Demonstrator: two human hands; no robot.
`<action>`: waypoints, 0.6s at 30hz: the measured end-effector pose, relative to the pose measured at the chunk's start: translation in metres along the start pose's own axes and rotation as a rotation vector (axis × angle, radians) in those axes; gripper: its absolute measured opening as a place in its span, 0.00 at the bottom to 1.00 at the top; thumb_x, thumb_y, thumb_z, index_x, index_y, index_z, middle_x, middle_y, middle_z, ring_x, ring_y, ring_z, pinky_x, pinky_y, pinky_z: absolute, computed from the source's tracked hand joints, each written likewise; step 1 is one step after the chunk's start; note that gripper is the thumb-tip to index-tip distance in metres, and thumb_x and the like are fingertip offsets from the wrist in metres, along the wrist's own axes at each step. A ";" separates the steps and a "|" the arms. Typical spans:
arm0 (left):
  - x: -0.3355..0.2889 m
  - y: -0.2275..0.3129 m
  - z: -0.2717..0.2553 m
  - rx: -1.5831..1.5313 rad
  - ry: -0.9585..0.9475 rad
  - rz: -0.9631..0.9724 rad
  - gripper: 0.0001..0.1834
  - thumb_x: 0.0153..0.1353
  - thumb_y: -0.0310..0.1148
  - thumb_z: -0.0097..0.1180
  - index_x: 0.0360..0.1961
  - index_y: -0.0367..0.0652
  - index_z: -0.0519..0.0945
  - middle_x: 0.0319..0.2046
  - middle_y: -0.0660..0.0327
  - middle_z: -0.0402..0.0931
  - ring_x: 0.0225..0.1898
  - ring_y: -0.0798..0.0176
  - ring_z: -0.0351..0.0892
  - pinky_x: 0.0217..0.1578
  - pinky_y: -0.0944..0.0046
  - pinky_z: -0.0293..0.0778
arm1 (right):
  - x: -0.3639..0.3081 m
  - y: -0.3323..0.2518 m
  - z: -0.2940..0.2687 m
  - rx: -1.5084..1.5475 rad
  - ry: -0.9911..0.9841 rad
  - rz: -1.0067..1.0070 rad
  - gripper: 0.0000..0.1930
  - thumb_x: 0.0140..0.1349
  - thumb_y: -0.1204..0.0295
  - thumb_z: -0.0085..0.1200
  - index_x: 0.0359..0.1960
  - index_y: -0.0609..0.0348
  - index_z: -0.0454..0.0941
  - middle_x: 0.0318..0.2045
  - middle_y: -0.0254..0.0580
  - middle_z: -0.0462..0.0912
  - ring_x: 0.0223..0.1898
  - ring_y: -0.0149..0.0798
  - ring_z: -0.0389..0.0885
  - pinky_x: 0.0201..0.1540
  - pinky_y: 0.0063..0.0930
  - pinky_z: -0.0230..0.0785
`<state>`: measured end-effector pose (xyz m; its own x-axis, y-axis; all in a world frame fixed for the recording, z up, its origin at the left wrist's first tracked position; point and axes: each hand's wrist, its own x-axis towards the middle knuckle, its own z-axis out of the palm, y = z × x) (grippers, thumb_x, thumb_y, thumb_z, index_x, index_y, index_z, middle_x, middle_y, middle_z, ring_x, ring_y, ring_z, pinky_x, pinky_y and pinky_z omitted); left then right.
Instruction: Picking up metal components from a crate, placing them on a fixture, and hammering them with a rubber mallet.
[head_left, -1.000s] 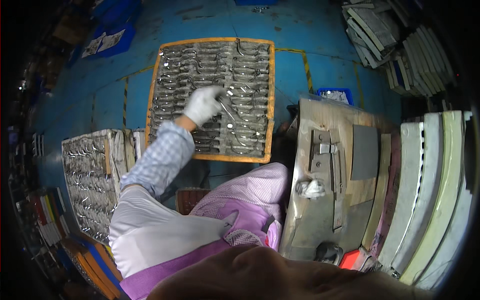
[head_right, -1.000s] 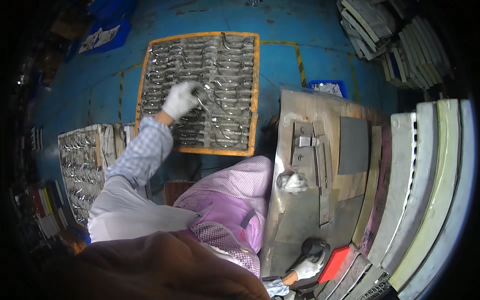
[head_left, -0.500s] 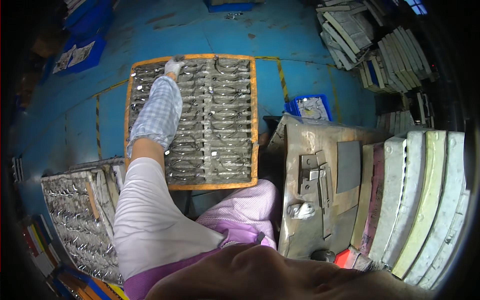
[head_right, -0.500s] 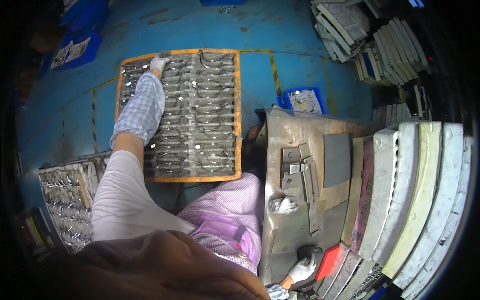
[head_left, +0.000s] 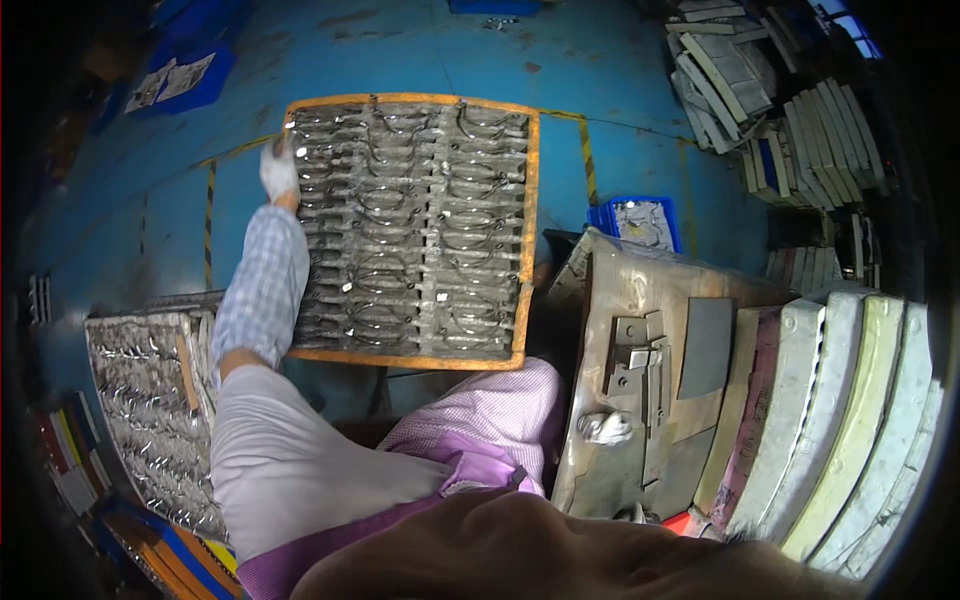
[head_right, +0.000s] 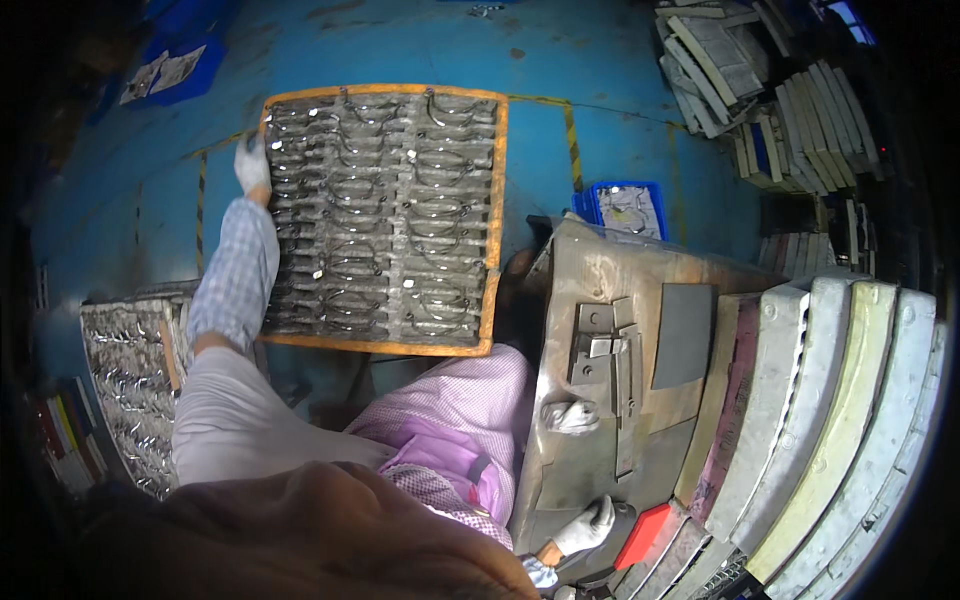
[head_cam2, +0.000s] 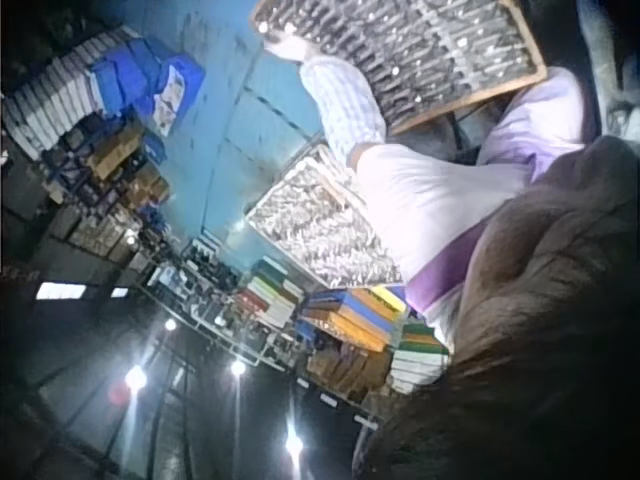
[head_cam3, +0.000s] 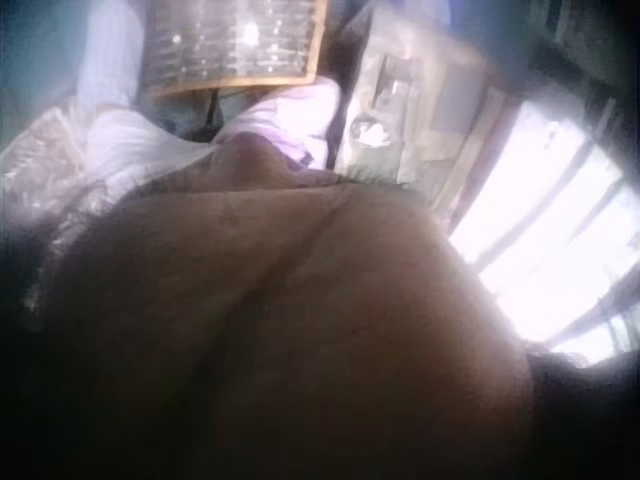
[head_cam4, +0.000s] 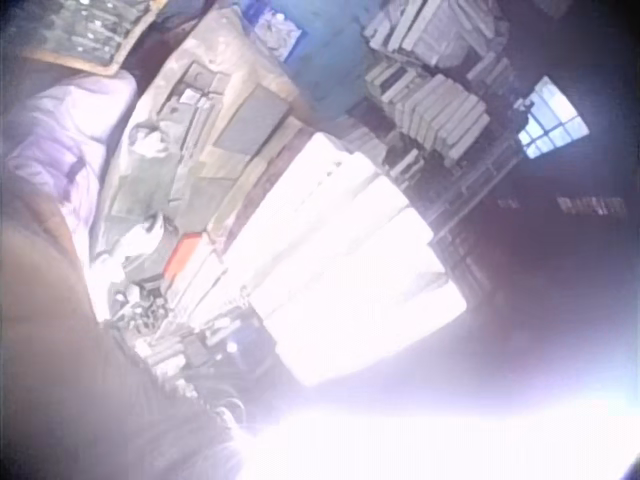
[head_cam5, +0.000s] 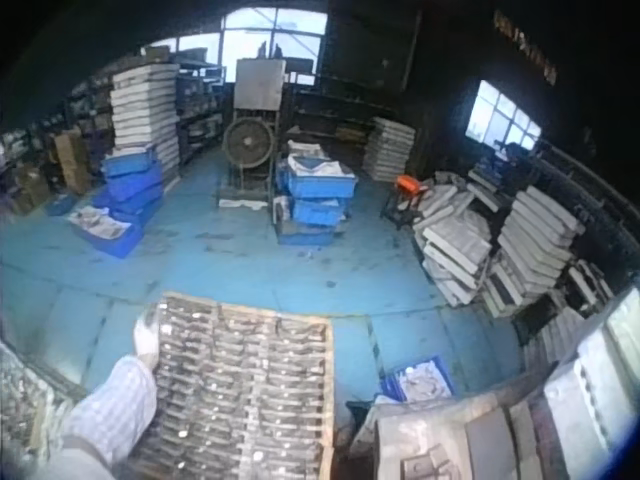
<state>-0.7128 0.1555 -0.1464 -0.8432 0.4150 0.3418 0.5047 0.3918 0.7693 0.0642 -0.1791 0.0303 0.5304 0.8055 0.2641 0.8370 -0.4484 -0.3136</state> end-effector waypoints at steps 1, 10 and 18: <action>-0.022 -0.005 -0.027 0.050 -0.035 0.080 0.21 0.63 0.40 0.55 0.50 0.34 0.78 0.48 0.44 0.78 0.51 0.44 0.77 0.52 0.55 0.71 | -0.006 -0.002 0.006 0.024 -0.018 -0.009 0.16 0.55 0.84 0.52 0.45 0.59 0.81 0.41 0.47 0.82 0.42 0.46 0.80 0.48 0.37 0.73; -0.069 0.013 -0.053 0.244 -0.338 0.516 0.19 0.65 0.33 0.48 0.56 0.44 0.74 0.57 0.53 0.73 0.57 0.47 0.71 0.58 0.55 0.67 | -0.055 -0.043 0.083 -0.042 0.124 -0.034 0.13 0.56 0.83 0.47 0.40 0.60 0.81 0.40 0.48 0.79 0.42 0.50 0.78 0.49 0.41 0.69; 0.012 0.064 0.136 0.514 -0.615 0.519 0.28 0.63 0.38 0.47 0.66 0.51 0.65 0.70 0.57 0.55 0.64 0.47 0.65 0.64 0.47 0.61 | -0.040 -0.051 0.077 -0.023 0.132 0.035 0.11 0.54 0.81 0.46 0.35 0.58 0.81 0.36 0.45 0.77 0.41 0.51 0.76 0.47 0.43 0.68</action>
<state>-0.6658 0.2971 -0.1661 -0.3200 0.9401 0.1172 0.9315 0.2896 0.2199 -0.0100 -0.1590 -0.0345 0.5710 0.7319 0.3719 0.8199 -0.4852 -0.3040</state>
